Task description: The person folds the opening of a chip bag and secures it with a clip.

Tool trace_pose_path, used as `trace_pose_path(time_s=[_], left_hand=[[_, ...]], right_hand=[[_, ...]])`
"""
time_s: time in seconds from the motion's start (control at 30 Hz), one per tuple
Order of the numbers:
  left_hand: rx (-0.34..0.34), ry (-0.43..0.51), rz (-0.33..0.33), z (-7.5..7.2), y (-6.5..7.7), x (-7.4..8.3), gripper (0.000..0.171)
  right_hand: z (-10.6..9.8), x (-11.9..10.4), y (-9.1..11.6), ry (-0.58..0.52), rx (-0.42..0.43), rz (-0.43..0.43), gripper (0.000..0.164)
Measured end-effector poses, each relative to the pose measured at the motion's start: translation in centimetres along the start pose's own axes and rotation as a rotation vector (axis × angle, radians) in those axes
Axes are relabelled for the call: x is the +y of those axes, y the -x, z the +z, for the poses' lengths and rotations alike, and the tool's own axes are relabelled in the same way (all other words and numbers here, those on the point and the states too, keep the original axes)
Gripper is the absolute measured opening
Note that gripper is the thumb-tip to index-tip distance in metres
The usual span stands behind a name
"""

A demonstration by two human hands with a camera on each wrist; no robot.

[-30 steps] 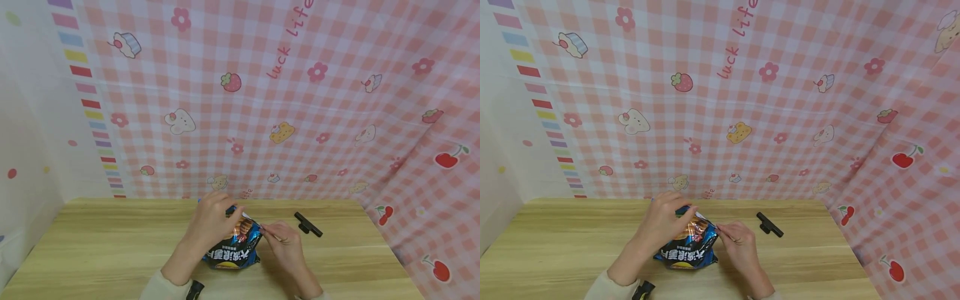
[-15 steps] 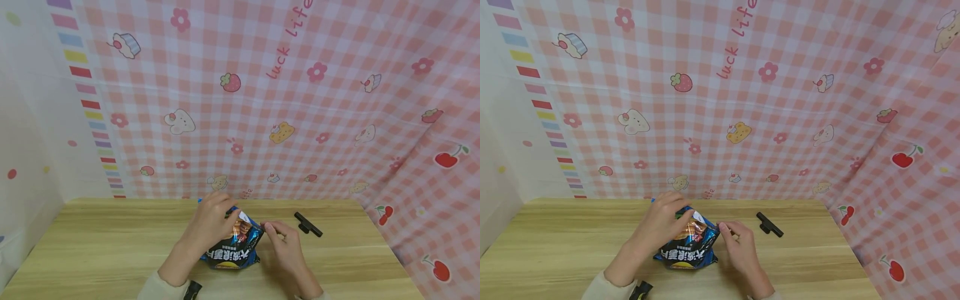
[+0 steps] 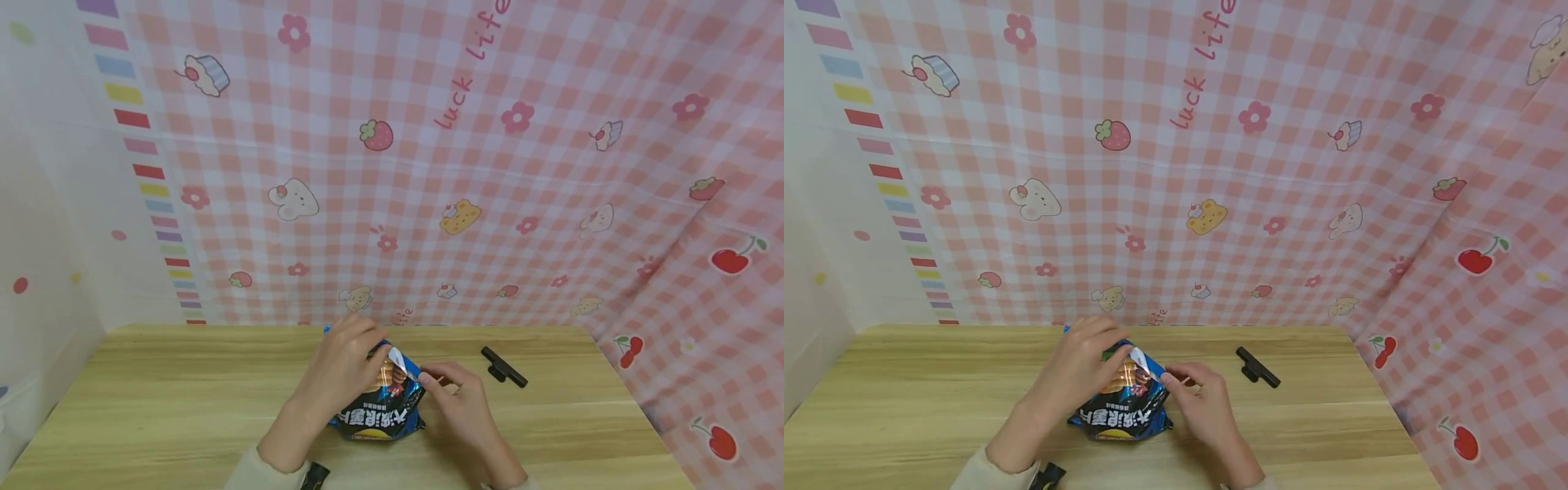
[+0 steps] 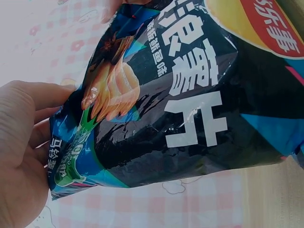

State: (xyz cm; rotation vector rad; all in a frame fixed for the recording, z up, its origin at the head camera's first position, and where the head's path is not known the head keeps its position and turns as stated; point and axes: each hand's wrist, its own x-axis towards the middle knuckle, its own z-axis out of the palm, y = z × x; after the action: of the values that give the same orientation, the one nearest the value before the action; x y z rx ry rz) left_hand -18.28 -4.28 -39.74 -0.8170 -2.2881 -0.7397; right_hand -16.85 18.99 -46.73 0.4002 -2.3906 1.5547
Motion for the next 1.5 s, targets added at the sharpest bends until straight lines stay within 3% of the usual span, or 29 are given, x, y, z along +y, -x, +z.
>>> trace_pose_path(time_s=[0.53,1.0,1.5], left_hand=[[0.029,-0.008,0.034,0.16,0.07,0.09,0.012],[0.04,-0.048,0.027,0.04,0.3,-0.01,0.014],[0.05,-0.075,0.027,0.24,0.6,-0.17,0.014]], right_hand=[[0.35,-0.2,0.01,0.015,0.006,0.031,0.013],[0.39,-0.13,0.0,0.042,-0.005,0.066,0.003],[0.45,-0.19,0.0,0.077,-0.025,0.052,0.014]])
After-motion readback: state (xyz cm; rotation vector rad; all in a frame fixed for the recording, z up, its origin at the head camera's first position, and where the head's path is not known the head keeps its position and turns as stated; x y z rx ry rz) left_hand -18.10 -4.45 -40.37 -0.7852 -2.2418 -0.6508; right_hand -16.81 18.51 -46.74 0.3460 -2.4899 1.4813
